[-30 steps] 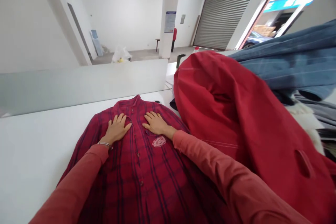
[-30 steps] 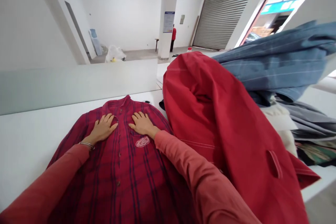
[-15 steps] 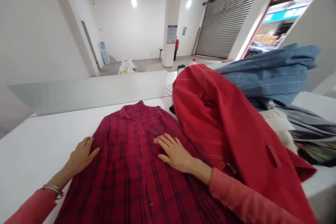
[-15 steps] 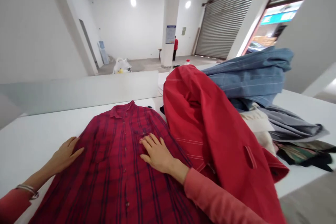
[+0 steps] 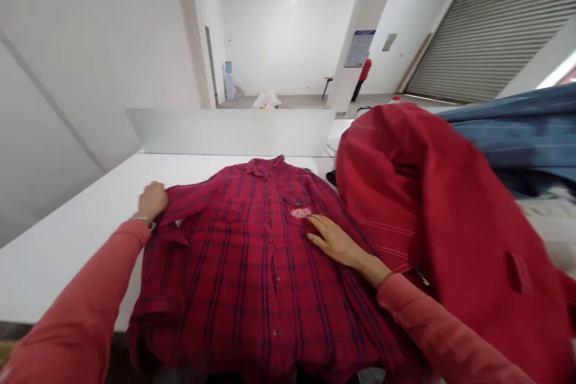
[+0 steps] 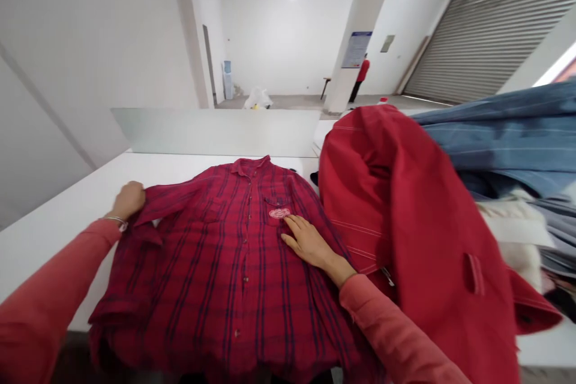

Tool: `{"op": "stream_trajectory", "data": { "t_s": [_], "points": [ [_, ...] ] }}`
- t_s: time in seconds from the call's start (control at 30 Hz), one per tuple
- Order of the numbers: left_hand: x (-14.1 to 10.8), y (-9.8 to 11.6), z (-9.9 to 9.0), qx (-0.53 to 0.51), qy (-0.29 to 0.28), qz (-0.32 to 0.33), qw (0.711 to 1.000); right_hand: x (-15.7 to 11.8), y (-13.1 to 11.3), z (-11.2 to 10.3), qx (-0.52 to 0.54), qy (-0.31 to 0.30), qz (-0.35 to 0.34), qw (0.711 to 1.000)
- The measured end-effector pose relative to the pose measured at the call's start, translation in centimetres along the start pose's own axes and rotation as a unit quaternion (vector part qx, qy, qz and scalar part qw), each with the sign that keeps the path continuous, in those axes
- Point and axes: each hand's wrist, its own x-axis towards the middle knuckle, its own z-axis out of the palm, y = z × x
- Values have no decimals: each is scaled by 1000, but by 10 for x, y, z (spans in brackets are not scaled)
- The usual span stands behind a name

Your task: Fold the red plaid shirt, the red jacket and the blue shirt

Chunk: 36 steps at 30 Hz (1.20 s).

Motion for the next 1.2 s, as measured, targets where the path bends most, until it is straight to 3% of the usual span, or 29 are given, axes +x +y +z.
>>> {"op": "stream_trajectory", "data": {
  "t_s": [0.07, 0.17, 0.27, 0.33, 0.4, 0.47, 0.57, 0.83, 0.93, 1.1, 1.2],
  "points": [
    [14, -3, -19, -5, 32, -6, 999, -4, 8, -10, 9, 58, 19, 998],
    [28, 25, -20, -17, 74, 102, 992, -5, 24, -29, -5, 105, 103, 989],
    [28, 86, 13, -29, 112, 273, 955, 1, 45, -40, -30, 72, 202, 976],
    [19, 130, 42, -29, 123, 361, 924, 4, 63, -37, -40, 39, 234, 971],
    [9, 166, 66, -9, 81, 377, 923, 5, 81, -29, -46, 14, 246, 968],
    [2, 185, 79, 42, 4, 377, 925, 4, 96, -20, -48, 0, 251, 967],
    [1, 191, 83, 109, -61, 385, 914, 0, 115, -12, -42, -9, 255, 966],
    [13, 184, 91, 82, -44, 392, 915, -22, 163, -24, -15, -44, 289, 956],
    [29, 190, 82, 21, -73, 376, 924, -15, 152, -38, -5, -47, 313, 949],
    [77, 209, 70, 10, 54, 381, 923, 36, 100, -56, 20, -33, 223, 974],
    [102, 217, 83, 75, 7, 355, 932, 79, 74, -51, 27, -25, 177, 984]
  ]
}}
